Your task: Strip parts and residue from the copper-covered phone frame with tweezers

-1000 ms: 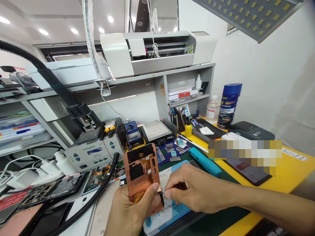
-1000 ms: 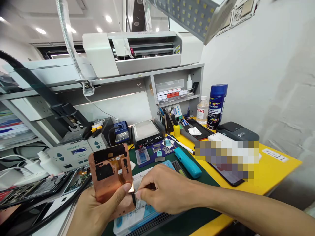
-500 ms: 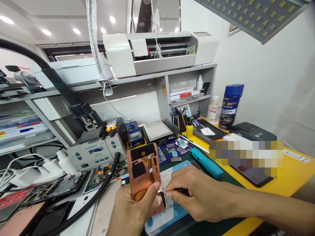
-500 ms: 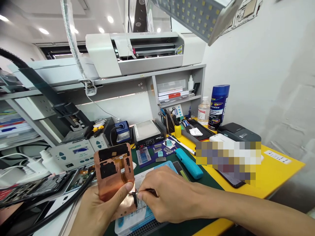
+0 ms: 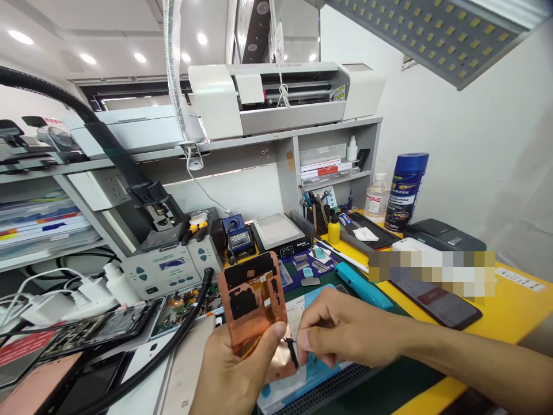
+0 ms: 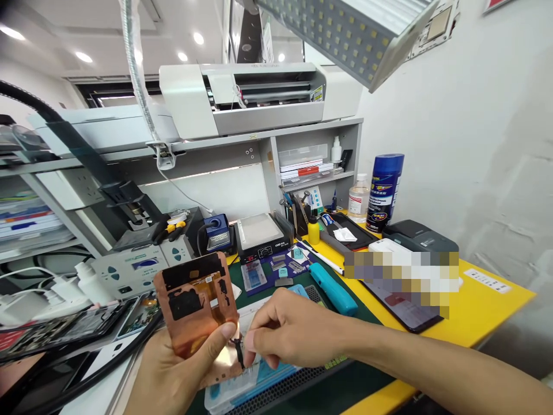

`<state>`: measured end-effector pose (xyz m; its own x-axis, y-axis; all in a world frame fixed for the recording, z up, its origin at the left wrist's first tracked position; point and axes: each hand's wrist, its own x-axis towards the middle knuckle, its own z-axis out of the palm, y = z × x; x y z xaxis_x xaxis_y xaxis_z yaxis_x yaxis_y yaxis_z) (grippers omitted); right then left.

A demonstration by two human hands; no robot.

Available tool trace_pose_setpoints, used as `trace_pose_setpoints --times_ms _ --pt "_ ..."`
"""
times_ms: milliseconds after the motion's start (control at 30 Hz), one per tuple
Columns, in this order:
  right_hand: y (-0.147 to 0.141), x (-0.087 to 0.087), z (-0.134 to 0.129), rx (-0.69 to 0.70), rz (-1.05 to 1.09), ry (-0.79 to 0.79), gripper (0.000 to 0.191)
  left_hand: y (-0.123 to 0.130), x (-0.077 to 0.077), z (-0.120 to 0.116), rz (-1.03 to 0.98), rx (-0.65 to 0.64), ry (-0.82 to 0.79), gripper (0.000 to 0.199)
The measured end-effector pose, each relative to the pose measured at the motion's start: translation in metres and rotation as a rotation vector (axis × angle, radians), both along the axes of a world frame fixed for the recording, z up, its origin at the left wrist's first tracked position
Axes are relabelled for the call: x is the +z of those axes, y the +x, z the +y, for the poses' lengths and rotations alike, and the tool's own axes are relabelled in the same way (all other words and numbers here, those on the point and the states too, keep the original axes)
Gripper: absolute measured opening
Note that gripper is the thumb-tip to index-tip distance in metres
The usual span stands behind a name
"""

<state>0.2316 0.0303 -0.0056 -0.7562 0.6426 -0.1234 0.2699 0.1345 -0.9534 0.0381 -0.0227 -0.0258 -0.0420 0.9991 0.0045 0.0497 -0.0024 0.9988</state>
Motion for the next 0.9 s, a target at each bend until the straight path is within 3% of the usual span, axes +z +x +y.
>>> trace_pose_setpoints --times_ms 133,200,433,633,900 --pt "0.000 -0.002 0.006 0.045 0.075 -0.387 0.025 -0.006 -0.006 0.003 0.143 -0.044 0.127 0.035" --pt "0.000 -0.002 0.006 0.041 0.072 -0.403 0.026 -0.008 -0.010 0.004 0.171 -0.063 0.148 0.039" --pt "-0.002 -0.001 -0.007 -0.077 -0.072 0.218 0.025 -0.006 -0.012 0.004 0.114 -0.044 0.116 0.036" --pt "-0.004 0.003 -0.017 -0.043 -0.138 0.659 0.029 -0.006 -0.010 0.004 0.126 -0.033 0.121 0.033" --pt "-0.002 -0.008 -0.021 -0.071 -0.114 1.034 0.023 -0.006 -0.014 0.004 0.159 -0.004 0.152 0.031"
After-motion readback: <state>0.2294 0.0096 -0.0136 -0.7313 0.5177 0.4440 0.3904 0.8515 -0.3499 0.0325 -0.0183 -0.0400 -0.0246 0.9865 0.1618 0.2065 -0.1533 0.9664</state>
